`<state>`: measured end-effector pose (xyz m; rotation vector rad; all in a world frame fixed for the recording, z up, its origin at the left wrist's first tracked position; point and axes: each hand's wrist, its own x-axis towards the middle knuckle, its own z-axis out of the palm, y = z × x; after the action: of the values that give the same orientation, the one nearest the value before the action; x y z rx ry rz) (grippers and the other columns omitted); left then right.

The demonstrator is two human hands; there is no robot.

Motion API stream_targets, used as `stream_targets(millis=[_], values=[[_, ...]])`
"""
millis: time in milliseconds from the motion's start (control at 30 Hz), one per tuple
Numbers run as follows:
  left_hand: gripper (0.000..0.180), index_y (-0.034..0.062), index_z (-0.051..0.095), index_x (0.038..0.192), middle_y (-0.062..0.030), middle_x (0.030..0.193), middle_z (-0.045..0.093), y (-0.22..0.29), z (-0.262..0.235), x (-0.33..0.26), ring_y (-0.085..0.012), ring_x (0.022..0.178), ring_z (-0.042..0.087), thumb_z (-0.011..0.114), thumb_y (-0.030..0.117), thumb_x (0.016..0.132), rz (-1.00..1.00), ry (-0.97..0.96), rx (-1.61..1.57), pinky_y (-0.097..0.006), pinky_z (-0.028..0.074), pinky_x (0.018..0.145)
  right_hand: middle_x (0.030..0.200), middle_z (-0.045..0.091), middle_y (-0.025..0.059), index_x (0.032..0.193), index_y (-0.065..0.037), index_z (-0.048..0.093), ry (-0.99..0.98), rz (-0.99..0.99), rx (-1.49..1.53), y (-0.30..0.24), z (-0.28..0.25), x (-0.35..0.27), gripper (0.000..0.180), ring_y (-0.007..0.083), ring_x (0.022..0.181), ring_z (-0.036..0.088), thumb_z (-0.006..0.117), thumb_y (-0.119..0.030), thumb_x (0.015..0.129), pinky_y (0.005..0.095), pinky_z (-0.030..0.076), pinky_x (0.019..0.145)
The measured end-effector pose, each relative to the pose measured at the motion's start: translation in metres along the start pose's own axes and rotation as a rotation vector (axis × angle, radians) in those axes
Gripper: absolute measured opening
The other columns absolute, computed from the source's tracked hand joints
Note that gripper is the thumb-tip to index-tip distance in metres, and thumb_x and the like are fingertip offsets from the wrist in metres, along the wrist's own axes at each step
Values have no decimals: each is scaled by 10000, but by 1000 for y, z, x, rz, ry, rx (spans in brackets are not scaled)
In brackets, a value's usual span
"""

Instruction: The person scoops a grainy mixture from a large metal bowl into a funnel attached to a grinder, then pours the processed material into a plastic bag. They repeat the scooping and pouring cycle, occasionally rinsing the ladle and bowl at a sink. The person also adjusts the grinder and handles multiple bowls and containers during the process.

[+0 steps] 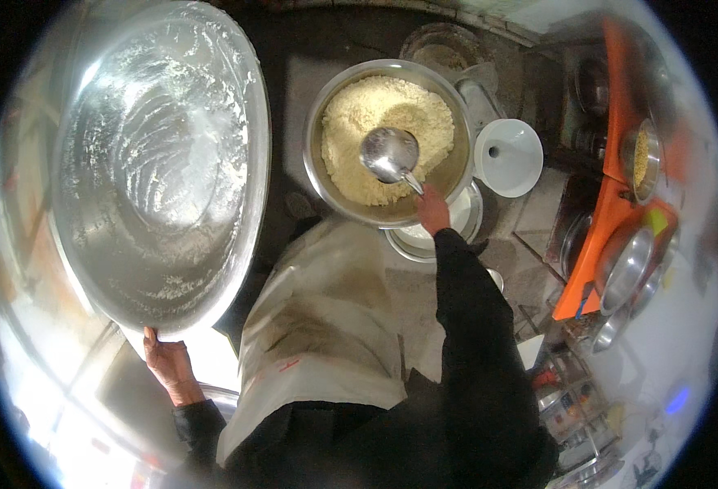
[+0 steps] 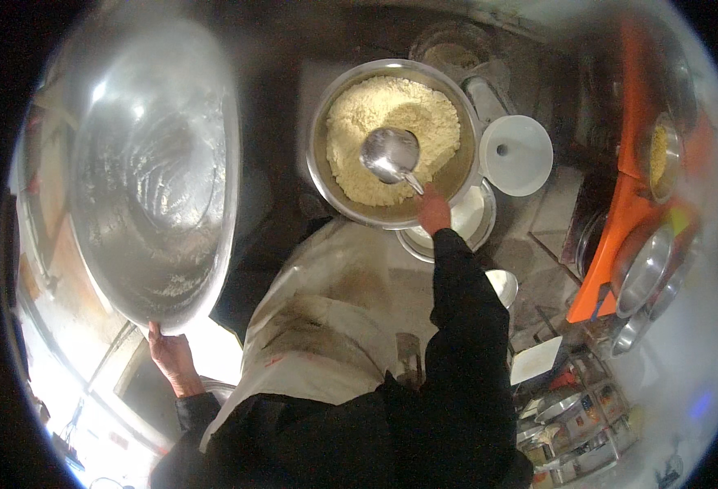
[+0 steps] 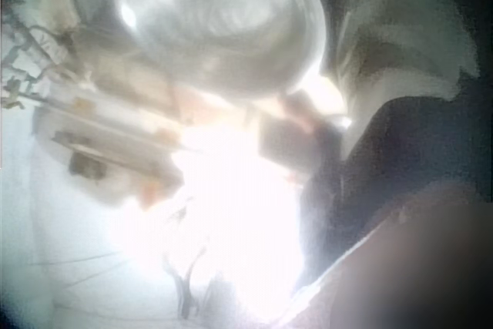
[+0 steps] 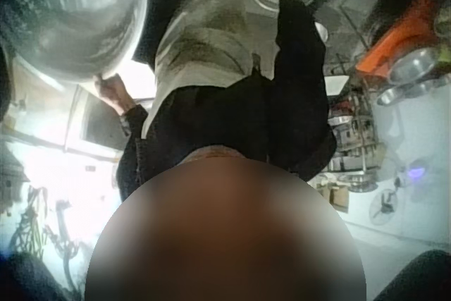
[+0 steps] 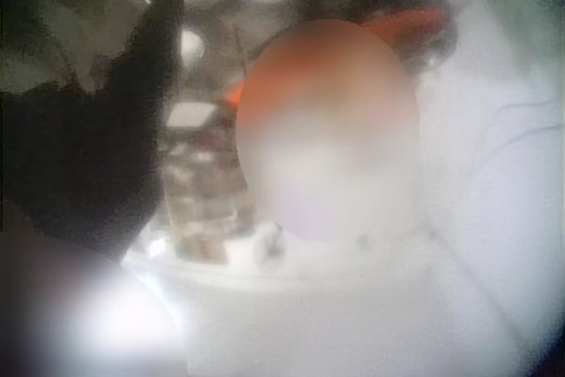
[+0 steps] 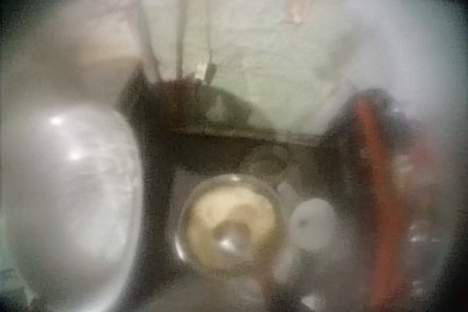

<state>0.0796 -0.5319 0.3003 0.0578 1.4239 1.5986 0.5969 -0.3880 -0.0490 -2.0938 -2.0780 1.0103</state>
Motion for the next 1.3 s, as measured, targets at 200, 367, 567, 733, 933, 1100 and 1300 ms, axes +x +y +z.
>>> stream_targets(millis=[200,367,567,733,933,1100,1300], values=[[314,13,598,1181,-90,1181,645,-6,-2,-4,-215,1100,594,611,177,914,20,37,44,-393,455,989,905,576,224,1053,-2,496,-12,-103,52,-56,34,89,284,423,876,582,497,-256,927,518,456,748],[402,-20,535,1244,-122,1220,618,-10,-9,2,-226,1139,568,629,167,900,35,87,64,-406,436,1017,907,597,229,1055,30,517,19,76,47,-4,15,128,305,423,872,614,533,-233,899,517,483,743],[530,-35,426,1350,-140,1346,511,-11,-28,7,-253,1226,481,606,222,923,36,75,86,-418,342,1080,881,609,242,1033,12,511,156,286,247,49,62,57,374,410,815,600,546,-345,925,497,462,725],[495,-14,467,1325,-126,1333,527,-8,-40,4,-244,1219,488,616,220,915,46,8,58,-412,349,1071,844,568,215,986,7,483,125,481,533,8,109,-34,351,409,807,573,588,-318,906,472,448,745],[442,1,503,1289,-117,1308,548,-10,-46,6,-237,1210,497,620,188,907,23,-52,47,-406,357,1068,873,605,201,1060,-5,479,189,325,491,2,122,-70,341,401,823,604,583,-293,909,456,475,739],[158,54,661,929,-46,1033,668,-11,-32,5,-190,1046,582,674,187,844,75,40,126,-398,433,981,1313,510,209,1189,-52,604,-203,361,-44,3,124,-66,362,371,1030,602,565,-242,884,475,503,841],[157,60,603,932,-60,988,609,0,2,4,-211,994,595,650,176,838,50,-30,172,-394,516,853,1094,619,158,1265,-38,513,-26,141,125,-105,-14,-88,480,396,953,617,638,-291,877,466,505,795]])
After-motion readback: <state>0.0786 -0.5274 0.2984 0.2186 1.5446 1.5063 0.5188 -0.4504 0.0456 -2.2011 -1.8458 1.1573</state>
